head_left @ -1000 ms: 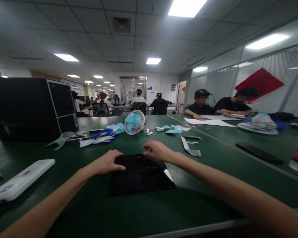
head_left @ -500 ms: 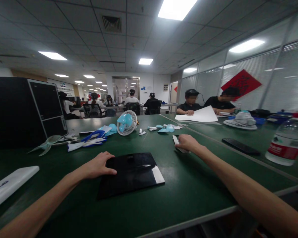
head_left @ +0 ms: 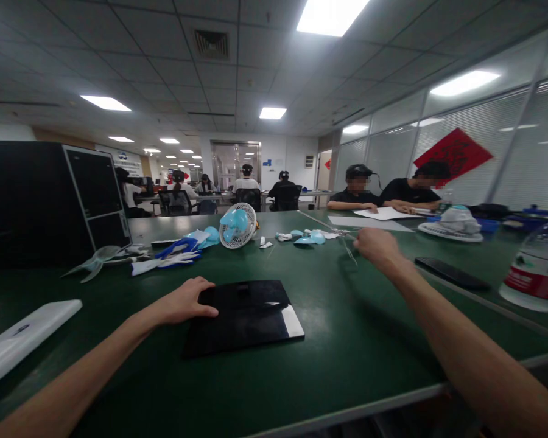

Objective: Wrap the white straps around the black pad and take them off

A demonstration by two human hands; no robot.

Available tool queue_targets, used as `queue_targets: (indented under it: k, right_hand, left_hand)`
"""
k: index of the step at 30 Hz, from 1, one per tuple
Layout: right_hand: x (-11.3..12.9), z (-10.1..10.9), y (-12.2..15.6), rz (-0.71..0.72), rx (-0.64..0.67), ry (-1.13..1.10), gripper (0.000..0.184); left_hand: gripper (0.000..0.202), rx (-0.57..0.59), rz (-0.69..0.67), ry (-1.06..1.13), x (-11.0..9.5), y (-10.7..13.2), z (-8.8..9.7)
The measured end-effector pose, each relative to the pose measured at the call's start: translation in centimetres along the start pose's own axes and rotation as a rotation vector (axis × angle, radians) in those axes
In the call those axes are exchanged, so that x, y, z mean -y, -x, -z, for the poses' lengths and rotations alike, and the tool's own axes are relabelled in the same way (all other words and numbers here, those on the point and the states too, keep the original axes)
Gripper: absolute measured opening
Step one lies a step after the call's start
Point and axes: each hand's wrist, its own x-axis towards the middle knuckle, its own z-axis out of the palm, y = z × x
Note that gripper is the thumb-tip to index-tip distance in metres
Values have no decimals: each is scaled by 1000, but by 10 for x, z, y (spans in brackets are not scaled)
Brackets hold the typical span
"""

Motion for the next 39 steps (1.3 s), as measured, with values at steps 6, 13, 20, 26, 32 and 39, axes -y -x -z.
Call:
queue_targets:
  k: [6, 13, 20, 26, 32, 39]
  right_hand:
    - [14, 45, 18, 60, -202, -226, 23]
    - [65, 34, 48, 193, 249, -1084, 28]
    - [104, 14, 71, 235, 606, -1302, 21]
    - [113, -1, 77, 204, 739, -1309, 24]
    - [112, 5, 81, 232, 792, -1244, 22]
    - [117, 1, 92, 321, 964, -1008, 11]
  left_hand:
    - [81, -2, 4, 0, -5, 3, 0]
    - [69, -211, 41, 191, -13, 4, 22]
    - [72, -187, 2, 683, -42, 18, 35]
    - [53, -21, -69, 484, -59, 25, 29]
    - [40, -14, 1, 577, -62, 29, 32]
    - [27, 352, 102, 624, -48, 34, 32]
